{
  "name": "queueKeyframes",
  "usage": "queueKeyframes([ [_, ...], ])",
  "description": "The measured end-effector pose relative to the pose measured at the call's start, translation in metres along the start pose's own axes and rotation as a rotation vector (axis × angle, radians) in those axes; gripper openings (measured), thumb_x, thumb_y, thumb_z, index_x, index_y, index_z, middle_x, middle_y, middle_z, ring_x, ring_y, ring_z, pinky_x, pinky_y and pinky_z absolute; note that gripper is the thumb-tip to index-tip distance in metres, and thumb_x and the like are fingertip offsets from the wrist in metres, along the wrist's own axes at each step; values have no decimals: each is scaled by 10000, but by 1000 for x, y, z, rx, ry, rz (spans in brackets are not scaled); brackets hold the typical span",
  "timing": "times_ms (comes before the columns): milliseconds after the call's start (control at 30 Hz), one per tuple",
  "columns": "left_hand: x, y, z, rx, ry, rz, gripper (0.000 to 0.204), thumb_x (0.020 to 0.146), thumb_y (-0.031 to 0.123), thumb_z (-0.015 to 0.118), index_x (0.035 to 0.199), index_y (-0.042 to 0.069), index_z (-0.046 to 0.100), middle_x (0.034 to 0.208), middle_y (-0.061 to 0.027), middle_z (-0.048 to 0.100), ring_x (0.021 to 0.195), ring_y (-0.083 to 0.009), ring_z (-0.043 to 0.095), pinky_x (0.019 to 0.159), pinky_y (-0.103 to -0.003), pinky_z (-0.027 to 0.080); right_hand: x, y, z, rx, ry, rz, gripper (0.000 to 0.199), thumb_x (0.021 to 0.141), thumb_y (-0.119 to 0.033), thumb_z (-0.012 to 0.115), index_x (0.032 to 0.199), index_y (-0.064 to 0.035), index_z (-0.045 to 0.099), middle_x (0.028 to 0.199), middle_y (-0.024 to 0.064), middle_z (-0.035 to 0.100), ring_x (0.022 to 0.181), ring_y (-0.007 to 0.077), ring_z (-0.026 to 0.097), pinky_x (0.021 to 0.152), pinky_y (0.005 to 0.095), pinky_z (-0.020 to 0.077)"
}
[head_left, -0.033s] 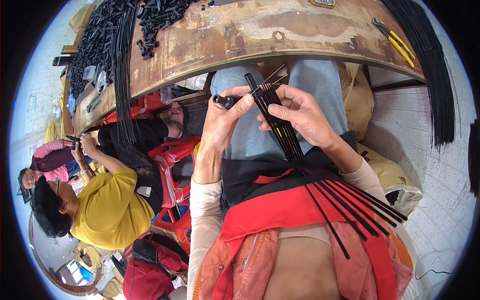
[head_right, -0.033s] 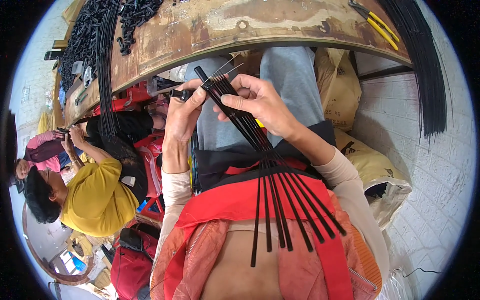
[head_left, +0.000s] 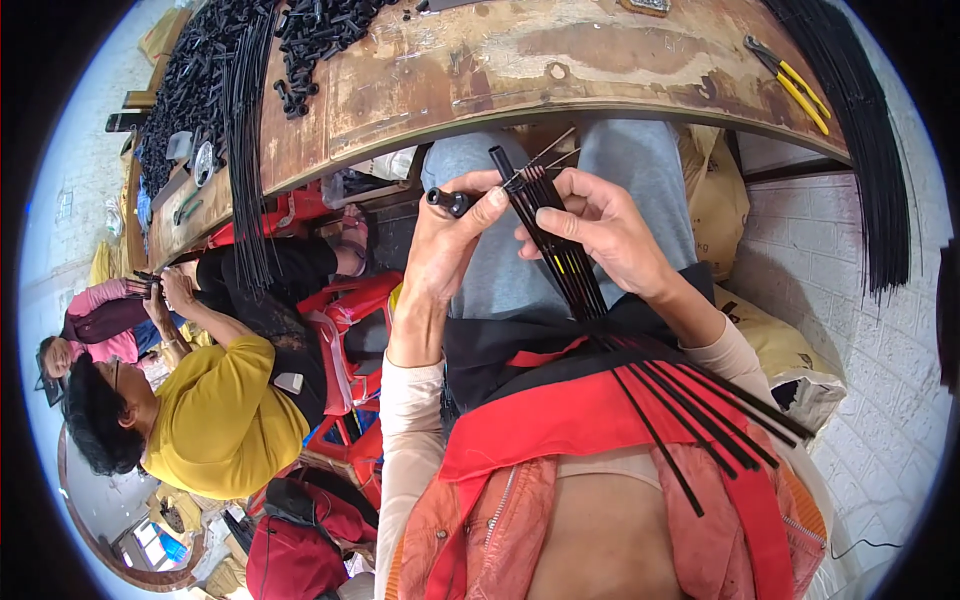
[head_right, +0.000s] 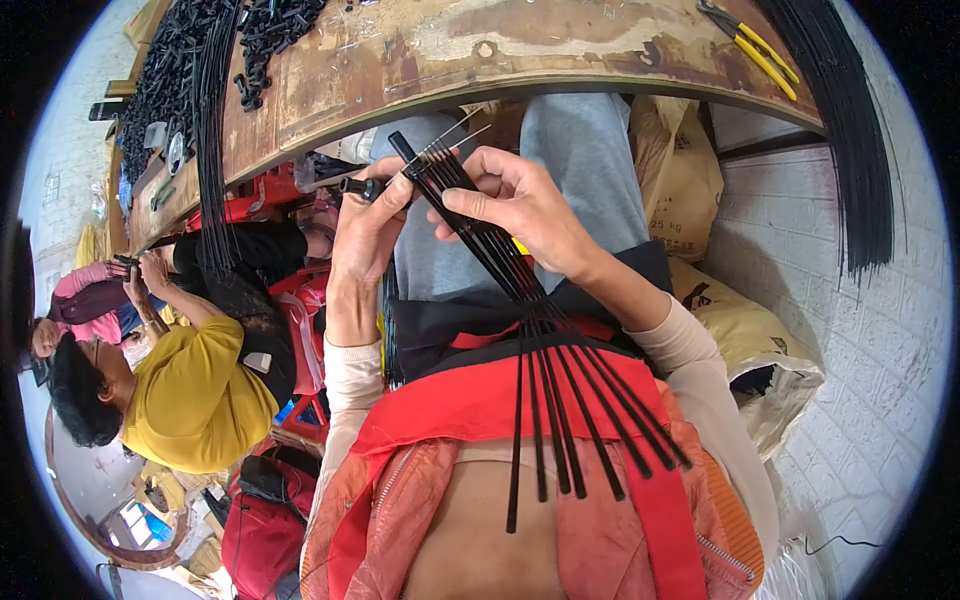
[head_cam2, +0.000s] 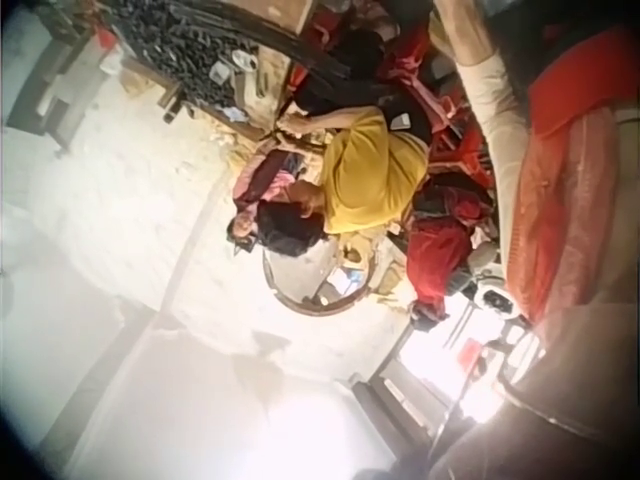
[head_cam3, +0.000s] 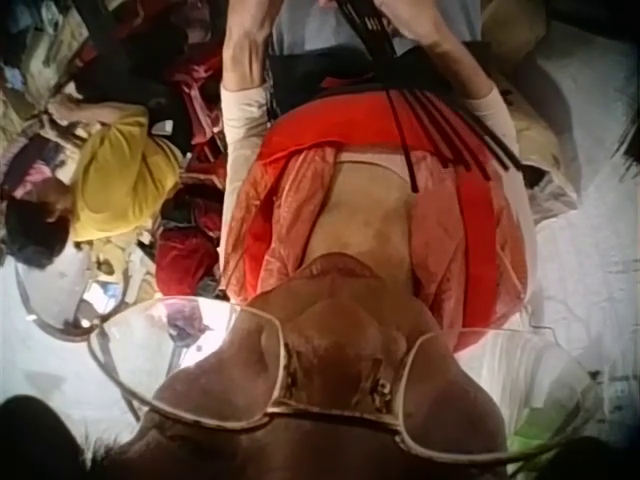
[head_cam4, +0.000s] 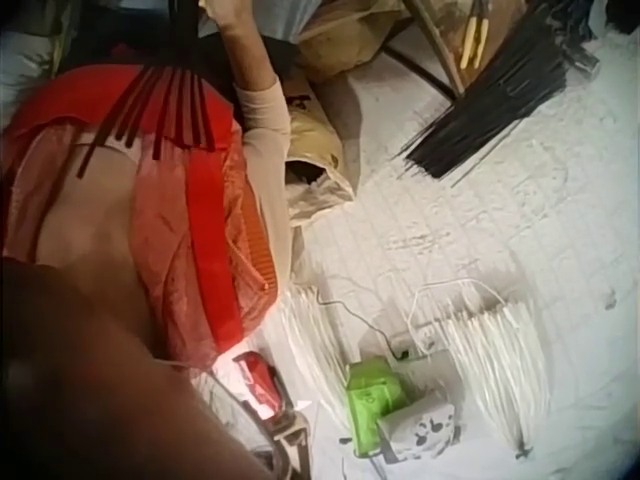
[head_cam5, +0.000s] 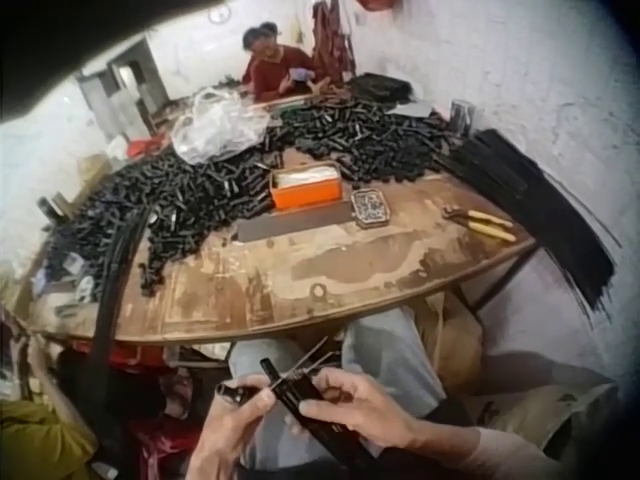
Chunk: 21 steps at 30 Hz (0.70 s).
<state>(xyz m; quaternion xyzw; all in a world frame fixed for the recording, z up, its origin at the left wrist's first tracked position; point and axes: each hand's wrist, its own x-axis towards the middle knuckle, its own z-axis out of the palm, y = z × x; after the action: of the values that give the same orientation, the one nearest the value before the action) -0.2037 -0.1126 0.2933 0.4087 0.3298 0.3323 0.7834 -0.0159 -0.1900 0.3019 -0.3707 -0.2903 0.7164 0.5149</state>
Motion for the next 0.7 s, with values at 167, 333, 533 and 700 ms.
queueKeyframes([
  [167,3,-7,-4,-40,-9,-5,250,846,101,737,1055,-4,649,974,-45,666,905,-113,583,816,-275,456,1,0,-3,-71,38,-18,250,925,-120,610,1121,21,545,968,140,660,859,217,678,808,343,565],
  [333,3,0,-2,54,-76,-15,227,847,107,738,1029,5,649,943,-40,661,898,-111,580,804,-271,460,8,6,-22,192,-179,168,322,919,-132,621,1180,30,525,975,136,658,841,232,684,795,329,561],
  [533,-5,-15,1,-234,-35,-59,238,909,114,660,1119,22,597,1013,-63,651,922,-137,593,791,-289,493,6,9,-4,23,-87,8,276,941,-116,590,1172,23,530,1005,116,640,855,190,660,789,352,576],
  [700,-1,-10,9,-215,-54,-18,271,939,153,621,1155,-3,575,1129,-101,638,924,-143,588,746,-295,518,6,11,-4,-5,-28,-11,257,950,-85,566,1174,35,533,1037,95,621,900,169,638,799,378,587],
])
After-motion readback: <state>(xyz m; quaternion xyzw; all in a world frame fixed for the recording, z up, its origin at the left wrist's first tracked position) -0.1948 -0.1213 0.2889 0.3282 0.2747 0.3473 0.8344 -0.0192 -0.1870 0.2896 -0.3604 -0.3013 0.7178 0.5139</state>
